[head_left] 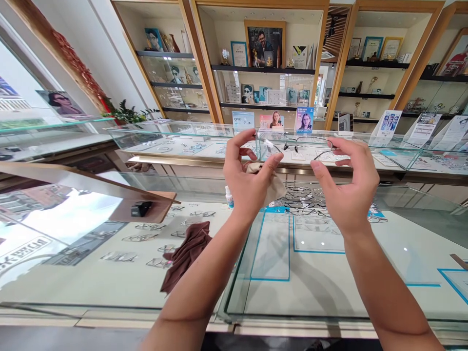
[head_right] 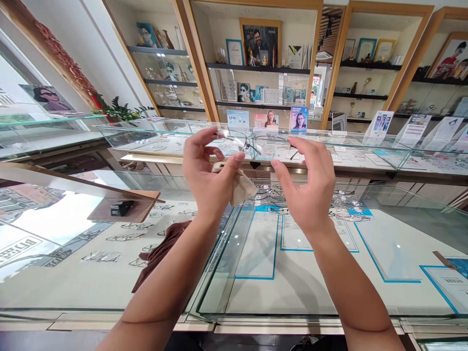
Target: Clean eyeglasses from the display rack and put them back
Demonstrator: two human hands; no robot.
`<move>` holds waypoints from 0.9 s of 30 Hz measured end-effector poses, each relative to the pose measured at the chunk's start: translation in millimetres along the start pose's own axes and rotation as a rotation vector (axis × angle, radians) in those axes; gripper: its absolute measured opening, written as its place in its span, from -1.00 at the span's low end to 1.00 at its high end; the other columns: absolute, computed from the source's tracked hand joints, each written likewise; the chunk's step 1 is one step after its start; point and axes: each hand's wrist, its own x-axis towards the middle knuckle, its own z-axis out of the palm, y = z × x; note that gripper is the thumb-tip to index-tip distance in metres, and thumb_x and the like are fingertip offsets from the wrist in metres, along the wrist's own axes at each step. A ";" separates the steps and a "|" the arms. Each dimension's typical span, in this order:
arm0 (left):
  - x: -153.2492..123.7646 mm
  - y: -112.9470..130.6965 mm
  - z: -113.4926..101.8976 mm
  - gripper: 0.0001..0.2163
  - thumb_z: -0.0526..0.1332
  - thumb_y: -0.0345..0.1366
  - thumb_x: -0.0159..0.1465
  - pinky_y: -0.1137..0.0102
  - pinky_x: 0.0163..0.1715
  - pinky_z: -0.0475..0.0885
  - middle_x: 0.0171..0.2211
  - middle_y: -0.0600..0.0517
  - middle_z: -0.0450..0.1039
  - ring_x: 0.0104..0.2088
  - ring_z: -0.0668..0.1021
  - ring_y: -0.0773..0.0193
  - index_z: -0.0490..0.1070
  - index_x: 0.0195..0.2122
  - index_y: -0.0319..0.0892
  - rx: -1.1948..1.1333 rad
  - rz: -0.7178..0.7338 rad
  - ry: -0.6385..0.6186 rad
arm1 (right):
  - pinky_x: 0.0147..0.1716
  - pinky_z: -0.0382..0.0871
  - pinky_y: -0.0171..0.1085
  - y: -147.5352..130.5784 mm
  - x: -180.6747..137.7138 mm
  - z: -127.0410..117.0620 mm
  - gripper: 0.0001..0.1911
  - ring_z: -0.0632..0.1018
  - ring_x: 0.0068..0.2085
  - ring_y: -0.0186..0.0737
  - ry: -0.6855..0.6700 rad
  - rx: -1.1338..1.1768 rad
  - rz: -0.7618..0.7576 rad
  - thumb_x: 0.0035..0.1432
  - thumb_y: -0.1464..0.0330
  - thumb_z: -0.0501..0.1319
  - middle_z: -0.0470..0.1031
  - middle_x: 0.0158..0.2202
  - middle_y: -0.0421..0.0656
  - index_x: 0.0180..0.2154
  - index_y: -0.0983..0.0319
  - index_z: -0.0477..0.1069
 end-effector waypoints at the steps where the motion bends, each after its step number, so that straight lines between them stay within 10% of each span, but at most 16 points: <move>1: -0.3 -2.4 1.1 -0.42 0.48 0.09 0.20 0.34 -0.20 0.55 0.11 -0.08 0.50 -0.10 0.53 0.21 0.45 0.17 -0.01 -0.008 -0.012 -0.010 | -0.02 0.59 0.08 -0.4 0.0 -0.4 -0.65 0.58 0.08 0.06 0.008 -0.040 -0.030 0.37 0.21 0.29 0.57 0.06 -0.05 0.15 0.06 0.46; 27: -3.8 -12.7 7.0 -0.36 0.45 0.13 0.22 0.38 -0.25 0.52 0.21 -0.12 0.45 -0.03 0.57 0.18 0.35 0.22 0.00 0.015 0.074 0.101 | 0.23 0.46 0.27 -10.4 -1.9 2.4 -0.65 0.46 0.29 0.21 -0.016 0.033 0.010 0.36 0.20 0.29 0.51 0.16 -0.03 0.15 0.00 0.48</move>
